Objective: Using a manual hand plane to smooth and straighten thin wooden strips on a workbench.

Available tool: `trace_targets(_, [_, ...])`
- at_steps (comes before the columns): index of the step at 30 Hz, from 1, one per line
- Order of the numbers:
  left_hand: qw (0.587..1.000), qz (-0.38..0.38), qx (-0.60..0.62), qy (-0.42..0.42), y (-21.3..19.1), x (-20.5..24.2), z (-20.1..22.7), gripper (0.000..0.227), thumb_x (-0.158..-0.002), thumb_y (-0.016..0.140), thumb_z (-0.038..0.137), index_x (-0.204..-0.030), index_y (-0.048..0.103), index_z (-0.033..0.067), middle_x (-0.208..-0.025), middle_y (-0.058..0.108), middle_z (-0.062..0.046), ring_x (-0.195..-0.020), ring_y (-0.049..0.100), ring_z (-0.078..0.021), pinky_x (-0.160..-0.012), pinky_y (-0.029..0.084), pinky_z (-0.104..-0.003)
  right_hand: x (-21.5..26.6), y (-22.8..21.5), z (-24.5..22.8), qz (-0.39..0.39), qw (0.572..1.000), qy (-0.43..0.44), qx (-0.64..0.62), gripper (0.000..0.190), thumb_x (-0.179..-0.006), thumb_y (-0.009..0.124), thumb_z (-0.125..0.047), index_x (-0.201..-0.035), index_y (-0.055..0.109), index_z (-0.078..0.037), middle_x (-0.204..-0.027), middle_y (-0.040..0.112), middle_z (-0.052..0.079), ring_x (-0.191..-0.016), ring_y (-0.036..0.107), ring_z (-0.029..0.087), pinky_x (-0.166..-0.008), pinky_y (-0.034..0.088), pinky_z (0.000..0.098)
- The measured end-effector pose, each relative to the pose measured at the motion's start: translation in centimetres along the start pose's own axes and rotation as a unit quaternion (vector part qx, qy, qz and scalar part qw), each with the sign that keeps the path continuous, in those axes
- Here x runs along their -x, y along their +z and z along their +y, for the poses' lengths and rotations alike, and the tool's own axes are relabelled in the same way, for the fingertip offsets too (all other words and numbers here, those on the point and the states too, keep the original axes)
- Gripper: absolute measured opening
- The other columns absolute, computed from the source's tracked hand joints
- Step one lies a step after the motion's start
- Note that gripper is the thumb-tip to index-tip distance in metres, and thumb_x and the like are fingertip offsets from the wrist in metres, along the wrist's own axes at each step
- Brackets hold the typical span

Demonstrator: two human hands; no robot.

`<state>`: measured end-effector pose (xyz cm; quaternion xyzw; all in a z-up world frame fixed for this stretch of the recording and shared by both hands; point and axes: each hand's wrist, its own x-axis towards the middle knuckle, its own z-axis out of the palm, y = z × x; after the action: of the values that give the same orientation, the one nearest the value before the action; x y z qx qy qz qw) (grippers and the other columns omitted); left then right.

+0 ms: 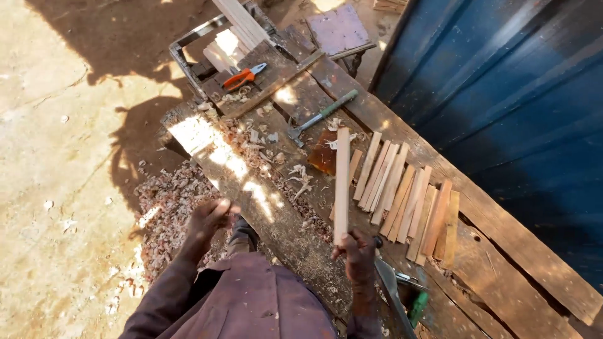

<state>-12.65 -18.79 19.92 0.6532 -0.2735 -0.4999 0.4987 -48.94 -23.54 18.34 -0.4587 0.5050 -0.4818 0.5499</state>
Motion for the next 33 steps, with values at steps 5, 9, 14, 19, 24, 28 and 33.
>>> trace_targets(5, [0.913, -0.315, 0.174, 0.192, 7.0, -3.4, 5.2, 0.031, -0.110, 0.059, 0.015, -0.128, 0.064, -0.0105, -0.113, 0.076, -0.028, -0.089, 0.083, -0.0319, -0.067, 0.073, -0.030, 1.7, 5.5, -4.2, -0.142, 0.988, -0.052, 0.024, 0.032, -0.094, 0.053, -0.021, -0.079, 0.069, 0.002, -0.055, 0.062, 0.009, -0.041, 0.059, 0.016, -0.042, 0.051, 0.0315])
trace_targets(9, [0.947, -0.232, 0.188, 0.121, 10.2, -0.2, 9.3, 0.038, -0.100, 0.068, 0.026, -0.124, 0.070, -0.0024, -0.112, 0.078, -0.018, -0.092, 0.079, -0.0264, -0.077, 0.069, -0.036, 2.5, 6.4, -6.5, -0.226, 0.967, -0.100, 0.062, 0.031, -0.096, 0.049, -0.019, -0.075, 0.065, -0.002, -0.057, 0.058, 0.005, -0.044, 0.057, 0.014, -0.042, 0.048, 0.0286])
trace_targets(14, [0.952, -0.195, 0.213, 0.106, 10.2, 0.9, 8.4, 0.027, -0.096, 0.073, 0.022, -0.107, 0.074, -0.0029, -0.099, 0.079, -0.016, -0.086, 0.079, -0.0267, -0.076, 0.069, -0.037, 3.3, 5.3, -6.1, -0.259, 0.960, -0.083, 0.065, 0.031, -0.094, 0.049, -0.016, -0.068, 0.060, -0.005, -0.058, 0.058, 0.005, -0.046, 0.056, 0.015, -0.044, 0.047, 0.0299])
trace_targets(19, [0.922, -0.236, 0.293, 0.092, 9.5, -0.2, 4.9, 0.018, -0.100, 0.070, 0.016, -0.110, 0.074, 0.0020, -0.105, 0.077, -0.011, -0.092, 0.076, -0.0255, -0.078, 0.067, -0.040, 3.8, 5.0, -7.0, -0.282, 0.958, -0.034, 0.049, 0.024, -0.092, 0.057, -0.020, -0.077, 0.065, -0.004, -0.062, 0.058, 0.004, -0.051, 0.057, 0.014, -0.048, 0.051, 0.0294])
trace_targets(24, [0.807, -0.288, 0.514, -0.055, 9.9, 0.4, 5.4, 0.019, -0.098, 0.057, 0.014, -0.106, 0.064, -0.0015, -0.087, 0.068, -0.015, -0.076, 0.064, -0.0284, -0.071, 0.057, -0.040, 3.9, 5.1, -5.3, -0.315, 0.937, -0.046, 0.143, 0.026, -0.090, 0.069, -0.029, -0.097, 0.077, -0.006, -0.085, 0.078, 0.008, -0.066, 0.071, 0.016, -0.054, 0.061, 0.0303])
trace_targets(28, [0.762, -0.361, 0.535, -0.056, 10.2, 0.4, 5.5, 0.029, -0.092, 0.045, 0.017, -0.098, 0.068, 0.0007, -0.066, 0.053, -0.001, -0.051, 0.043, -0.0121, -0.049, 0.041, -0.028, 4.6, 6.4, -6.5, -0.311, 0.932, -0.081, 0.169, 0.024, -0.086, 0.075, -0.029, -0.091, 0.080, -0.005, -0.081, 0.080, 0.008, -0.067, 0.071, 0.016, -0.055, 0.057, 0.0304])
trace_targets(33, [0.747, -0.393, 0.535, -0.041, 10.5, 0.4, 5.4, 0.032, -0.094, 0.045, 0.019, -0.100, 0.070, -0.0002, -0.066, 0.052, -0.001, -0.050, 0.042, -0.0104, -0.047, 0.038, -0.026, 4.9, 7.3, -7.1, -0.328, 0.932, -0.077, 0.131, 0.020, -0.087, 0.077, -0.025, -0.088, 0.079, -0.005, -0.077, 0.079, 0.007, -0.062, 0.073, 0.015, -0.051, 0.058, 0.0283])
